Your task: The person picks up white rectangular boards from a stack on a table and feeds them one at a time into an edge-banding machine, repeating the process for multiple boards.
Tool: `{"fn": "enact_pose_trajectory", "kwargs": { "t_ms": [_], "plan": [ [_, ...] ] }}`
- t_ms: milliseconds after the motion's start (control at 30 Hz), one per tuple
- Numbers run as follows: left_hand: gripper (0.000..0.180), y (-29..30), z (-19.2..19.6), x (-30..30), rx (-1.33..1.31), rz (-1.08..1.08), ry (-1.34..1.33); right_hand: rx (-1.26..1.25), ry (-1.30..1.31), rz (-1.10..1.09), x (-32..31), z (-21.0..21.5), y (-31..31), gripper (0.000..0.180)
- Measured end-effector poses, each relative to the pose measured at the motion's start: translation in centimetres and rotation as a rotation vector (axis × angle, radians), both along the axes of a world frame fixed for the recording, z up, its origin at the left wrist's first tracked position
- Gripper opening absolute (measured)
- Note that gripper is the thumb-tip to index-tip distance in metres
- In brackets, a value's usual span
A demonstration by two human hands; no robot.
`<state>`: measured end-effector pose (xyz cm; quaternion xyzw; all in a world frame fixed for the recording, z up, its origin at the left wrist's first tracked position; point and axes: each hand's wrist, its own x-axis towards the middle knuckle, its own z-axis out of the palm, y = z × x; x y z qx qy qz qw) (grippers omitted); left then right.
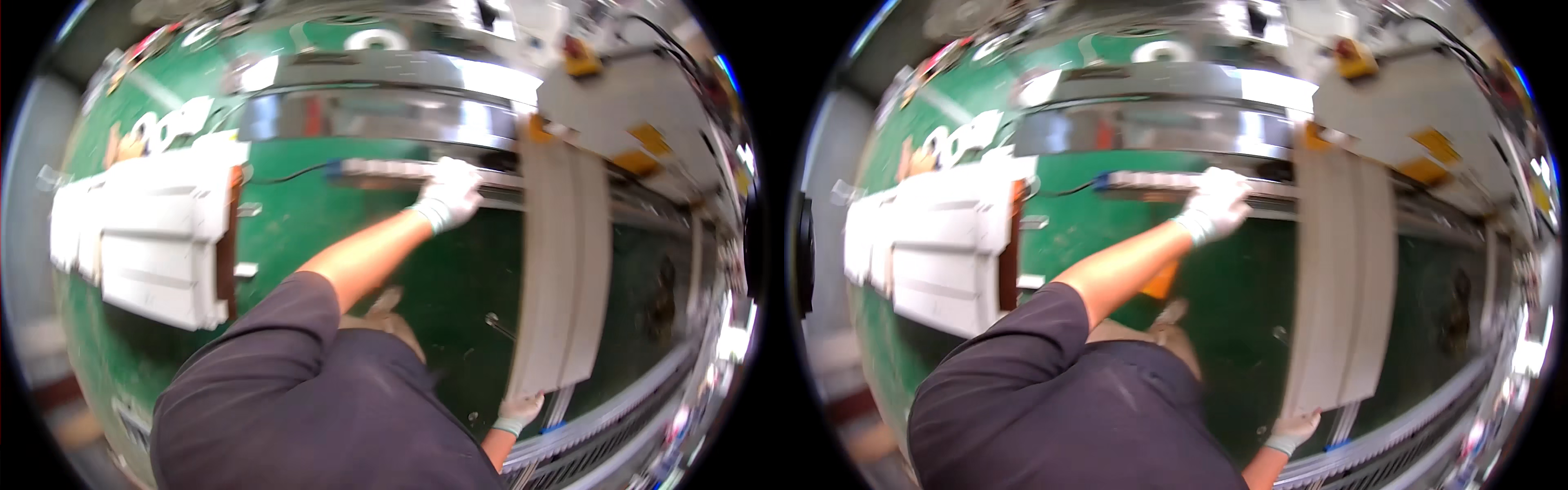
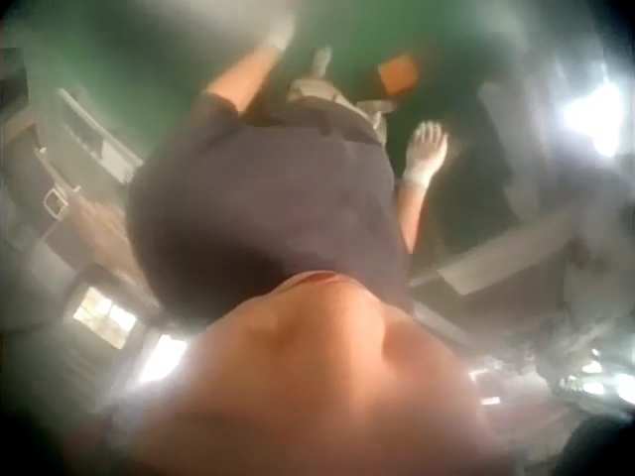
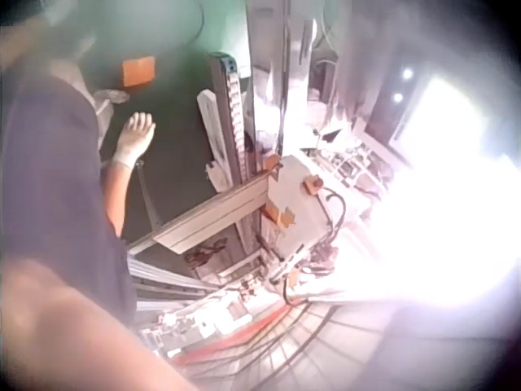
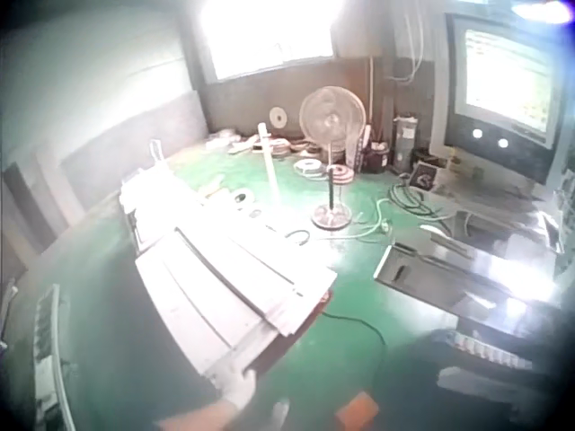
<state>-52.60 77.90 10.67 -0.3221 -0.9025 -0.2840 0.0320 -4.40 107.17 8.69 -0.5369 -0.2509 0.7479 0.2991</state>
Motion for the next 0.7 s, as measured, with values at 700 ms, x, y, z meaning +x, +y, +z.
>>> {"fn": "enact_pose_trajectory", "kwargs": {
  "t_ms": [700],
  "plan": [
    [0.035,-70.5,-24.0,48.8,1.238,1.761,-0.767,0.101,-0.034,2.036,-27.8,-11.6,-68.6,0.036]
  ]
}}
